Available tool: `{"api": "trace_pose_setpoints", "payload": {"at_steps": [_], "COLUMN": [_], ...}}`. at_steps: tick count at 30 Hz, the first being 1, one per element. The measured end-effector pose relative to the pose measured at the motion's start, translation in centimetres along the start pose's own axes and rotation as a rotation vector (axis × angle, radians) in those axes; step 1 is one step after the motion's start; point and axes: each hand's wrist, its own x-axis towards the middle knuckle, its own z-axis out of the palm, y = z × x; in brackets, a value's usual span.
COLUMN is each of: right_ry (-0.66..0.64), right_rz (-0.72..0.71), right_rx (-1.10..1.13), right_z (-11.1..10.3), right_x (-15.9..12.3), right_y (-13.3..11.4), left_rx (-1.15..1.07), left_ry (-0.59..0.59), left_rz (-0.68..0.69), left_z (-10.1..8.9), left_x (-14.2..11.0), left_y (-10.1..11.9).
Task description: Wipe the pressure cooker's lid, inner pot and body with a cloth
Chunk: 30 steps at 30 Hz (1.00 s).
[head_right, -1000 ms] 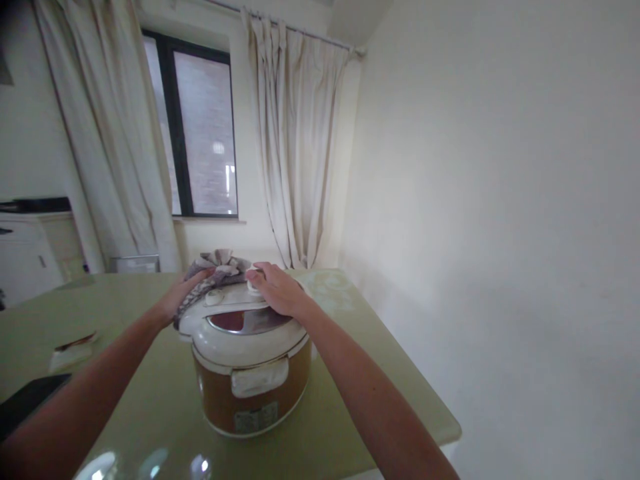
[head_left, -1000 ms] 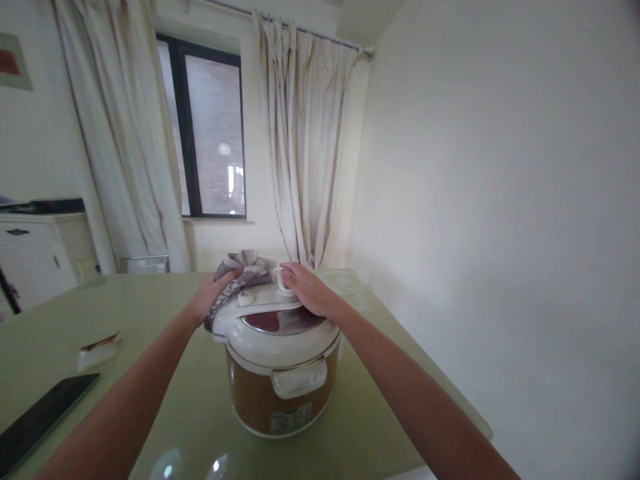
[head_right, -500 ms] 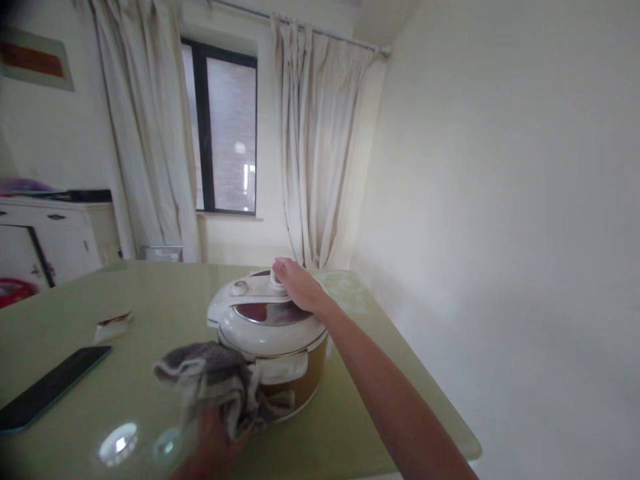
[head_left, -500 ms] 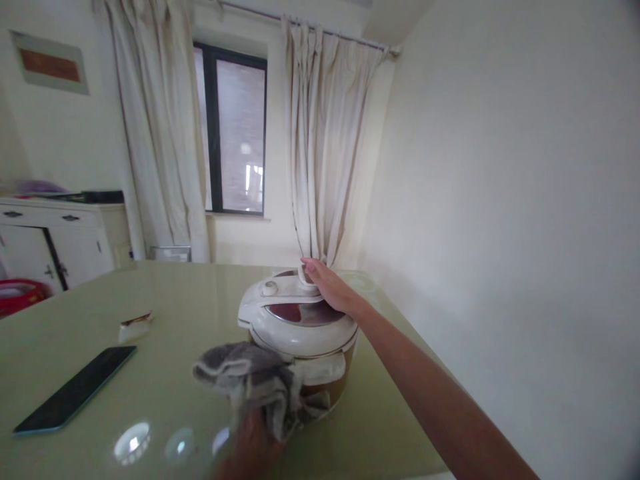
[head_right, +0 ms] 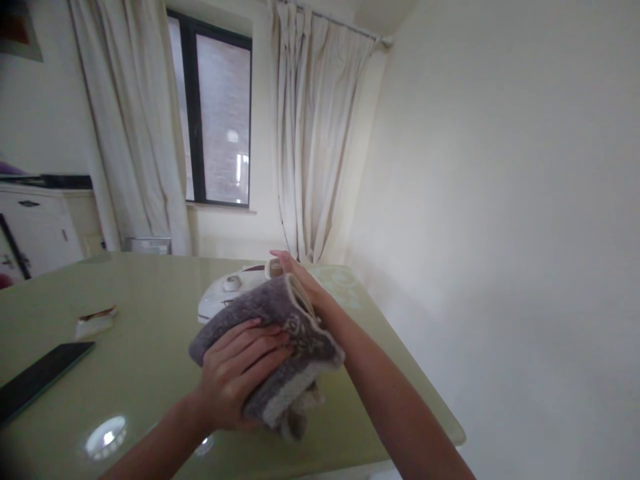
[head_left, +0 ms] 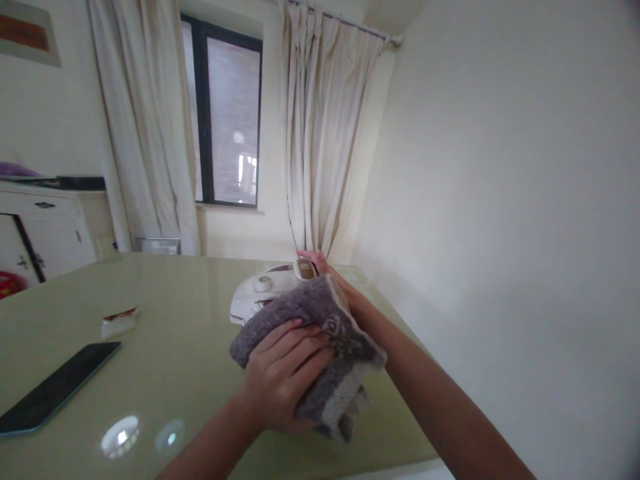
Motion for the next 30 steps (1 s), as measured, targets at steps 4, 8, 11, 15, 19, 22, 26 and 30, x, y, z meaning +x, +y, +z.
{"api": "trace_pose_setpoints", "payload": {"at_steps": [4,8,11,15,19,22,26,30], "right_ry": [0.032,0.034,0.034,0.019,0.014,0.032,0.027,0.032], "right_rz": [0.076,0.078,0.053,0.026,0.039,0.020,0.000,-0.007], "right_rx": [0.199,0.195,0.164,0.141,0.173,0.160,0.161,0.124], "right_z": [0.1,0.3,0.2,0.2,0.4,0.5,0.5,0.4], "right_x": [1.0,0.8,0.0,-1.0,-1.4,-1.5,-1.5,-1.2], "right_y": [0.7,0.1,-0.6,-1.5,-2.0,-2.1,-2.0,-1.7], "left_rx": [0.043,0.036,-0.031,0.116,0.220,0.214,0.134,-0.192], "left_ry": [-0.021,-0.056,-0.084,-0.097,-0.149,-0.264,-0.451,-0.553], "left_rz": [0.201,0.174,0.181,0.054,-0.128,-0.270,-0.592,-0.813], "left_z": [-1.0,-1.8,-2.7,-4.5,-6.3,-6.9,-6.8,-6.2], "left_x": [2.6,2.6,1.3,-0.4,1.6,5.4,10.2,11.7], "left_y": [0.7,0.9,-0.4,-4.5,-7.3,-7.6,-9.6,-14.6]}}
